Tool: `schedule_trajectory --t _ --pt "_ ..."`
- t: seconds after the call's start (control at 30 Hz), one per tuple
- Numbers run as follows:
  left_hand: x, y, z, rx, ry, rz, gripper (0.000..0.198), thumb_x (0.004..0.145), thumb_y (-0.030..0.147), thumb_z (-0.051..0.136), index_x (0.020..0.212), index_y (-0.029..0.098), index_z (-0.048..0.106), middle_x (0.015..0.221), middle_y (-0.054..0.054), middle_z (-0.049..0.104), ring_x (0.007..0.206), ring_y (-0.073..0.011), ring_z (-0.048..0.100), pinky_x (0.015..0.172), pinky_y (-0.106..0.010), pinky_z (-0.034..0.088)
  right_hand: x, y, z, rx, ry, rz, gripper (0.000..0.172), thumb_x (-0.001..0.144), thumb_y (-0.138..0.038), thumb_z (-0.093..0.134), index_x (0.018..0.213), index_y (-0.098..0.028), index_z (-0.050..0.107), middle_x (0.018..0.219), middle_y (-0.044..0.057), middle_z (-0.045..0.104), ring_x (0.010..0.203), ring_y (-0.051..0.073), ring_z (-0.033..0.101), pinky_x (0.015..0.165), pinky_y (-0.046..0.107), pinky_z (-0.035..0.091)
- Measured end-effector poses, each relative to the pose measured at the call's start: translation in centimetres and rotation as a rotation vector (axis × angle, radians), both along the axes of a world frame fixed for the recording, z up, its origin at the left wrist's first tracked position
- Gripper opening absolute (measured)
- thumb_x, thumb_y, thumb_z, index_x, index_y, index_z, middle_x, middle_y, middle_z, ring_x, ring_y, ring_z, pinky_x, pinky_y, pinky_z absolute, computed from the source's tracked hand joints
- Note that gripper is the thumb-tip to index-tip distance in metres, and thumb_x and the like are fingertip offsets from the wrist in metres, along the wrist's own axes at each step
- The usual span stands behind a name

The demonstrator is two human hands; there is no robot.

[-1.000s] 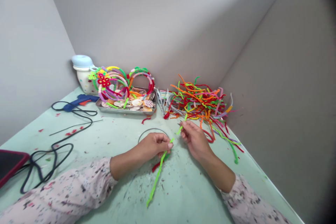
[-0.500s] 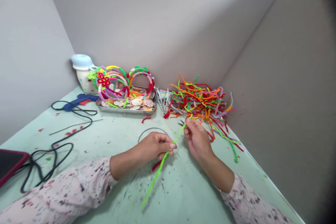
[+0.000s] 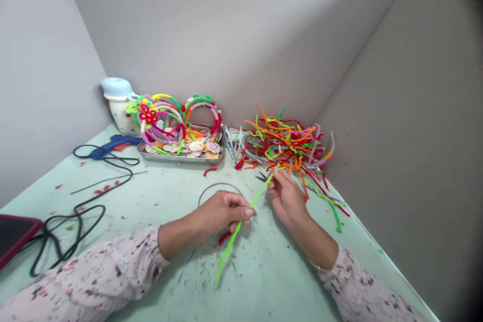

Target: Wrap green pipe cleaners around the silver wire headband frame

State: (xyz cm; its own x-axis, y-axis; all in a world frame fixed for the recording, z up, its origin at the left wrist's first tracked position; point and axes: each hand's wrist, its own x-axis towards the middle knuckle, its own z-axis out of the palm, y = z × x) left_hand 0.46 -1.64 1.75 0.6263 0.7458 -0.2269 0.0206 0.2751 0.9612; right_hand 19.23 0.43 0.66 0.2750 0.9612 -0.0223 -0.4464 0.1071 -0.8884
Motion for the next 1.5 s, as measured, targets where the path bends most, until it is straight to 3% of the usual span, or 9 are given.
schedule_trajectory --t 0.2,0.5,0.73,1.03,1.27,1.5 --pt "-0.3 0.1 -0.1 -0.051 -0.017 -0.021 0.030 0.072 0.041 0.071 0.085 0.014 0.066 0.074 -0.005 0.068 0.041 -0.0034 0.042 0.041 -0.019 0.026 0.8 0.8 0.1 -0.007 0.095 -0.062 0.023 0.067 -0.030 0.077 0.072 -0.019 0.057 0.058 -0.007 0.051 0.048 0.006 0.049 0.042 0.017 0.041" --pt "0.1 0.2 0.4 -0.028 0.044 -0.041 0.024 0.074 0.038 0.067 0.074 0.014 0.063 0.060 -0.001 0.064 0.036 -0.0027 0.032 0.037 -0.019 0.021 2.7 1.8 0.0 -0.006 0.206 -0.173 0.022 0.065 -0.021 0.078 0.068 -0.018 0.056 0.056 -0.007 0.053 0.047 0.004 0.049 0.039 0.013 0.040" --pt "-0.4 0.1 0.3 -0.037 0.010 -0.075 0.027 0.076 0.040 0.066 0.081 0.014 0.063 0.070 -0.002 0.065 0.040 -0.0028 0.039 0.040 -0.018 0.026 3.2 2.2 0.1 -0.007 0.226 -0.227 0.024 0.066 -0.021 0.079 0.069 -0.019 0.055 0.056 -0.008 0.053 0.046 0.004 0.049 0.038 0.013 0.040" --pt "0.0 0.1 0.6 -0.020 0.076 -0.083 0.029 0.073 0.041 0.067 0.075 0.013 0.059 0.058 0.001 0.059 0.036 -0.0030 0.037 0.037 -0.018 0.024 4.2 2.5 0.4 -0.025 0.240 -0.302 0.021 0.071 -0.016 0.073 0.067 -0.017 0.052 0.053 -0.008 0.051 0.043 0.003 0.046 0.037 0.012 0.037" --pt "-0.7 0.1 0.1 -0.121 0.006 -0.116 0.026 0.078 0.038 0.064 0.084 0.013 0.060 0.073 -0.001 0.064 0.041 -0.0019 0.042 0.039 -0.016 0.025 4.9 2.8 0.6 -0.054 0.273 -0.330 0.015 0.080 -0.015 0.064 0.070 -0.017 0.054 0.052 -0.007 0.050 0.043 0.004 0.046 0.037 0.014 0.037" --pt "-0.4 0.1 -0.2 -0.114 0.032 -0.153 0.022 0.081 0.035 0.061 0.084 0.013 0.061 0.058 0.003 0.059 0.036 -0.0027 0.044 0.036 -0.016 0.026 5.4 3.0 0.6 -0.033 0.258 -0.347 0.014 0.079 -0.011 0.065 0.072 -0.016 0.055 0.054 -0.008 0.051 0.043 0.003 0.045 0.039 0.012 0.039"
